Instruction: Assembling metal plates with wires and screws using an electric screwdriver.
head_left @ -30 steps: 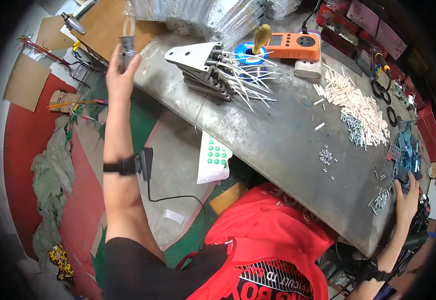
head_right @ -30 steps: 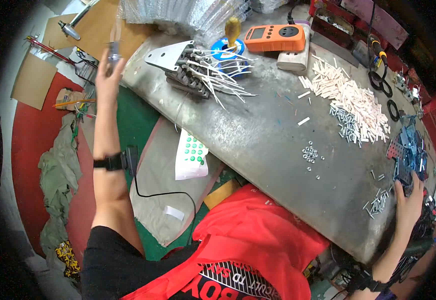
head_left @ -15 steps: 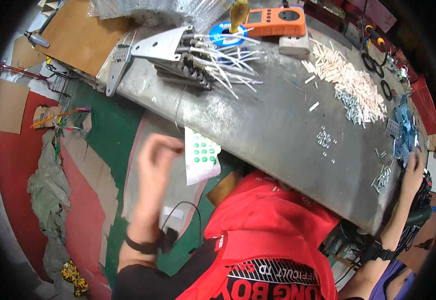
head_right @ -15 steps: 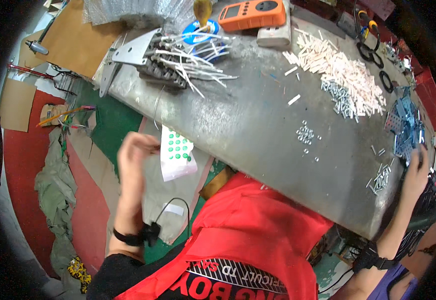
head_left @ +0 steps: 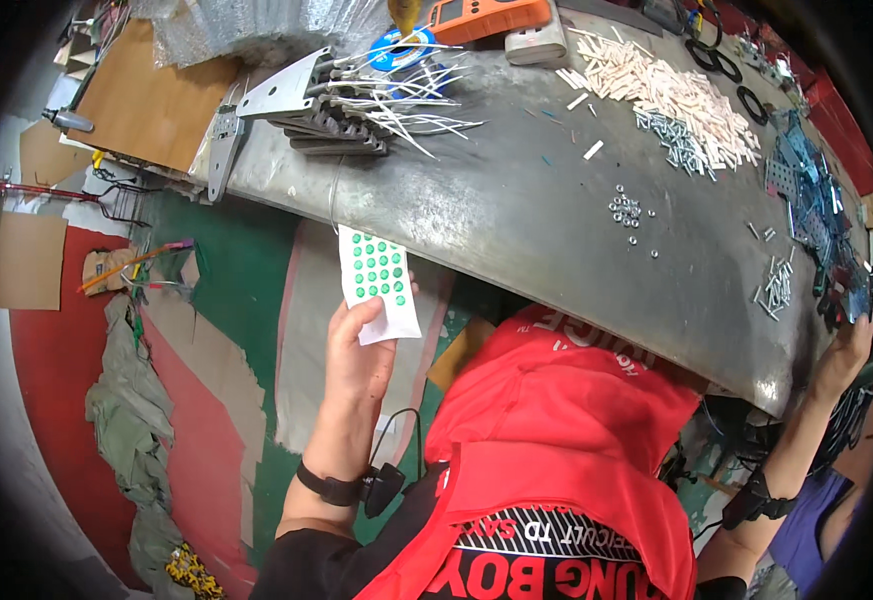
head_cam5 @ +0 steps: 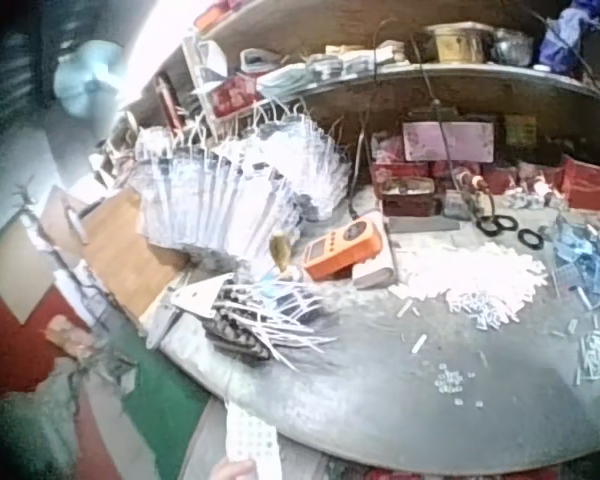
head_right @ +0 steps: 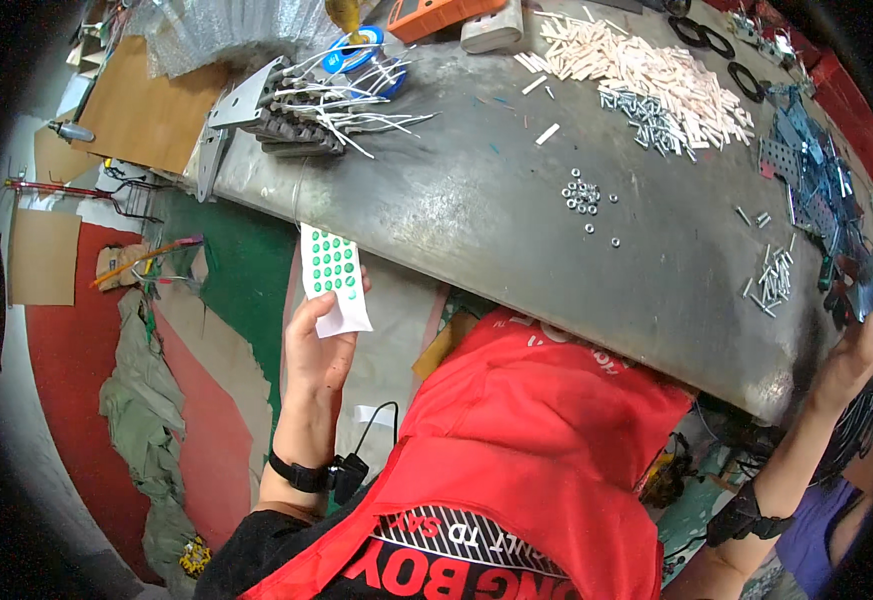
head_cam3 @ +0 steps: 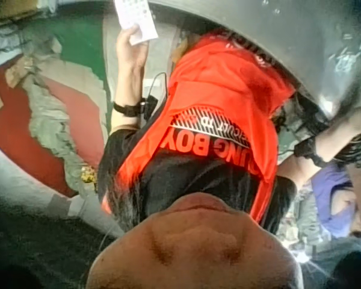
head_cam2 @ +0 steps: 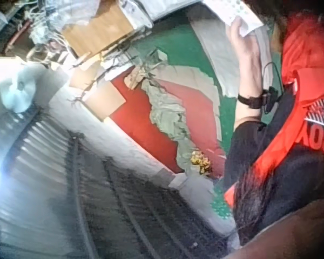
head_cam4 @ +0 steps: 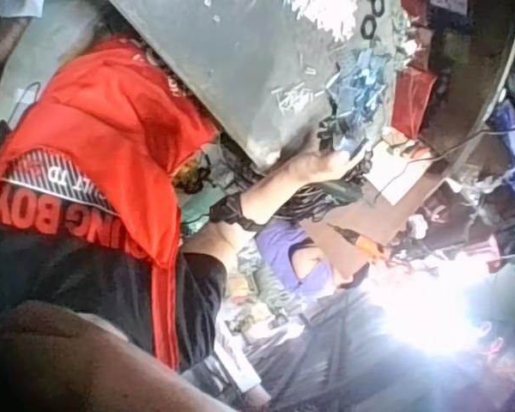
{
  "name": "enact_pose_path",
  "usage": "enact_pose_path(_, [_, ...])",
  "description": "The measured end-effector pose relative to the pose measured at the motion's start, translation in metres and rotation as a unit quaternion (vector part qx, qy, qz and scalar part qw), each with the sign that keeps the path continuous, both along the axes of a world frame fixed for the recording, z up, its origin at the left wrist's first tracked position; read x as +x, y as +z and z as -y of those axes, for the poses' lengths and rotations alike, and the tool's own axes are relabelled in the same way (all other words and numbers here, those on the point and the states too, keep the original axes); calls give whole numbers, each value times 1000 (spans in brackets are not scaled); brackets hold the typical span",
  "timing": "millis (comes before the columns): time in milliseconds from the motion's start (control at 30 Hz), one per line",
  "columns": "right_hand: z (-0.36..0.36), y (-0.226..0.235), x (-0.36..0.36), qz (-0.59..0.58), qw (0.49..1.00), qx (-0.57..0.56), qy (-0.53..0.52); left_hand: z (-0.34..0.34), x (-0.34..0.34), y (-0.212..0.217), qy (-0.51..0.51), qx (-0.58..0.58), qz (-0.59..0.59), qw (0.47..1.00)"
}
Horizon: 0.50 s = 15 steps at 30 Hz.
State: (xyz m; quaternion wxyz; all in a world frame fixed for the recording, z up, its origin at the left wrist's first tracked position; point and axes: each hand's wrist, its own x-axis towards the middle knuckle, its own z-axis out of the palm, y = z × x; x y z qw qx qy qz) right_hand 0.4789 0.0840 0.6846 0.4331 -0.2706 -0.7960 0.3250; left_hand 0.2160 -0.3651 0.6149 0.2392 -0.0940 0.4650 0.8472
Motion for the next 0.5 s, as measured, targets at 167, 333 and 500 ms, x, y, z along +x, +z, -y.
enact_pose_path(167, [7, -2, 15, -2, 999, -42, 14, 0, 0, -18, -19, 16, 30, 999])
enact_pose_path(333, [33, -4, 0, 13, 999, 12, 32, 2, -2, -28, -50, -33, 21, 998])
enact_pose_path(500, [36, -9, 7, -21, 998, -32, 52, 3, -28, -5, -98, -119, -14, 988])
